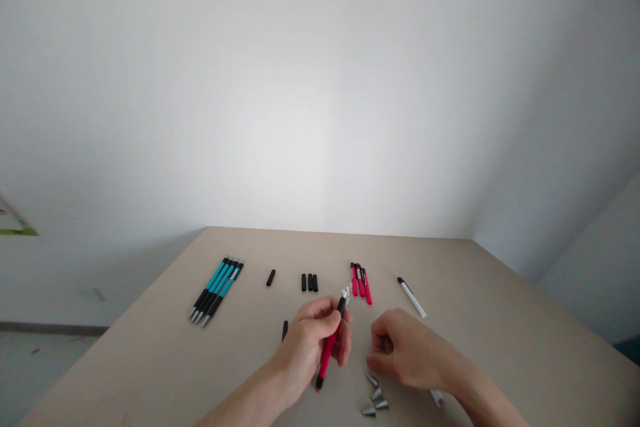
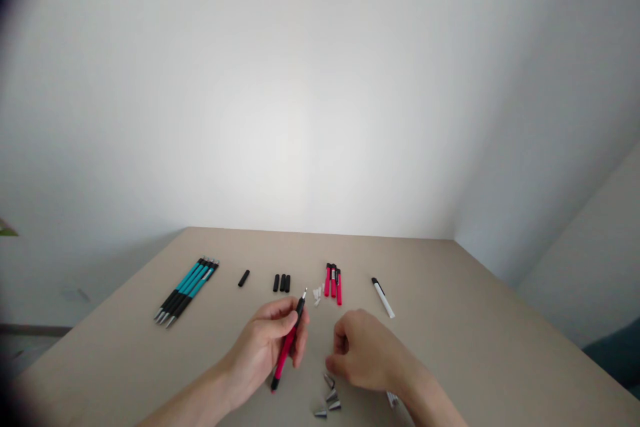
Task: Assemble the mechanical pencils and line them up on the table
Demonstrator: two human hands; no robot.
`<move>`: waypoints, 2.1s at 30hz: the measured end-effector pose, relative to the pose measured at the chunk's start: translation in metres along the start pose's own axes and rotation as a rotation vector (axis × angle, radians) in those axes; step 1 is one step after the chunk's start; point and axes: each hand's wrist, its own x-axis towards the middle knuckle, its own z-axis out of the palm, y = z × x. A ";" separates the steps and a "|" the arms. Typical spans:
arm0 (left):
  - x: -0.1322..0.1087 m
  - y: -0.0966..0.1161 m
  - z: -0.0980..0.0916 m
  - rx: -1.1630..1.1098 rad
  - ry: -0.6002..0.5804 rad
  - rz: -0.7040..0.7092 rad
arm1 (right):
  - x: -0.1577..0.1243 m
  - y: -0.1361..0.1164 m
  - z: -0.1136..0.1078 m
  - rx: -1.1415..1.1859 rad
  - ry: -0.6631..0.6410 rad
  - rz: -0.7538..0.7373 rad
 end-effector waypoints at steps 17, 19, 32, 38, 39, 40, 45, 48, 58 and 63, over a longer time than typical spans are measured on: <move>-0.001 0.001 -0.003 0.050 0.142 -0.178 | 0.003 0.003 0.009 -0.039 0.072 -0.057; -0.001 0.000 -0.002 0.070 0.153 -0.190 | 0.004 0.003 0.010 -0.021 0.064 -0.064; -0.005 0.008 0.004 0.300 0.104 -0.230 | 0.012 -0.007 0.013 0.215 0.278 -0.274; -0.003 0.004 0.001 0.322 0.093 -0.208 | 0.012 -0.007 0.017 0.310 0.331 -0.287; -0.004 0.004 0.001 0.327 0.091 -0.204 | 0.012 -0.007 0.017 0.315 0.347 -0.287; -0.004 0.003 0.001 0.327 0.087 -0.203 | 0.012 -0.007 0.016 0.318 0.360 -0.293; -0.004 0.002 0.001 0.304 0.072 -0.209 | 0.010 -0.009 0.014 0.355 0.353 -0.341; -0.003 0.002 0.000 0.292 0.085 -0.228 | 0.012 -0.007 0.015 0.356 0.382 -0.318; -0.006 0.002 -0.001 0.228 0.031 -0.320 | 0.020 0.005 0.019 0.356 0.500 -0.212; -0.007 0.004 0.000 0.260 0.031 -0.303 | 0.019 0.006 0.021 0.364 0.493 -0.235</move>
